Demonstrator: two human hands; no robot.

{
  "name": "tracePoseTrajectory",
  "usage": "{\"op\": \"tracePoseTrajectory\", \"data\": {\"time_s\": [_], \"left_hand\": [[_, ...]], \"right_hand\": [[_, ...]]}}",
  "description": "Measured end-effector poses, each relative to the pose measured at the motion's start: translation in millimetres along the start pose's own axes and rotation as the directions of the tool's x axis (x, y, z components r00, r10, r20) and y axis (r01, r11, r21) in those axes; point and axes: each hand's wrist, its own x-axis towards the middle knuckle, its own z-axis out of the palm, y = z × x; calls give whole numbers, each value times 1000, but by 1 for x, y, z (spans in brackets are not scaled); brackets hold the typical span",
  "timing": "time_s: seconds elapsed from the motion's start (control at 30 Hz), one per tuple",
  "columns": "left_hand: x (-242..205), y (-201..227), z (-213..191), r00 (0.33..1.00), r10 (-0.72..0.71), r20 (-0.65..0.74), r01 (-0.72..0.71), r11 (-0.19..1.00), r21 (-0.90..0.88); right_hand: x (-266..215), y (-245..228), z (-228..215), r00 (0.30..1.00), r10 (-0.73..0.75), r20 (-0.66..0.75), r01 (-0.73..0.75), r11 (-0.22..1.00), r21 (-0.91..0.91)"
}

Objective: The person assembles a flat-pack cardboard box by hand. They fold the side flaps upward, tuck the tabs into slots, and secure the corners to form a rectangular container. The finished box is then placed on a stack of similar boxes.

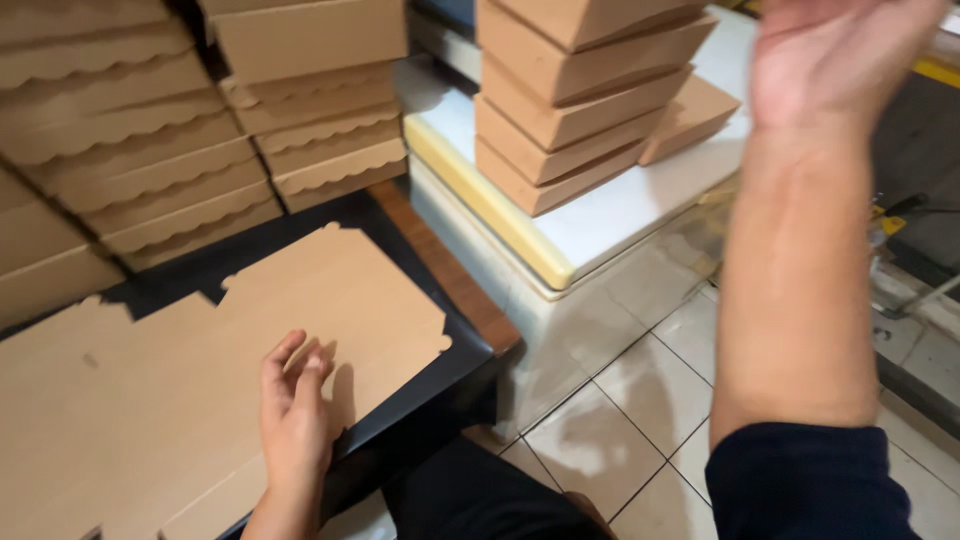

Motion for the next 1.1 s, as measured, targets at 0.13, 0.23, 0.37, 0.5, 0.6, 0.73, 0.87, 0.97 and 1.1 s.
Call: {"op": "tracePoseTrajectory", "data": {"time_s": [0.13,0.23,0.37,0.5,0.6,0.73,0.87,0.97,1.1], "left_hand": [[0,-6,5,972,214,101,-226,965,130],[0,-3,15,948,279,153,-314,893,322],[-8,15,33,894,360,266,-442,620,648],[-23,29,60,826,383,414,-558,445,701],[-41,33,82,797,195,572,-578,525,625],[-72,37,107,523,-106,846,-600,659,454],[-72,37,114,431,-145,891,-606,685,404],[-73,38,112,436,-142,889,-594,697,403],[-82,46,108,497,-123,859,-567,703,429]], "right_hand": [[14,-29,-102,918,-43,-395,43,999,-10],[8,-4,-149,784,98,-614,-152,988,-37],[-18,48,-184,629,225,-744,-546,810,-216],[-25,69,-184,558,308,-770,-642,749,-166],[-33,77,-178,588,331,-738,-670,711,-214],[-38,83,-168,622,313,-717,-660,703,-265],[-40,90,-165,558,227,-798,-709,631,-316],[-42,92,-166,527,246,-814,-730,621,-285],[-46,97,-173,514,214,-831,-759,564,-325]]}}
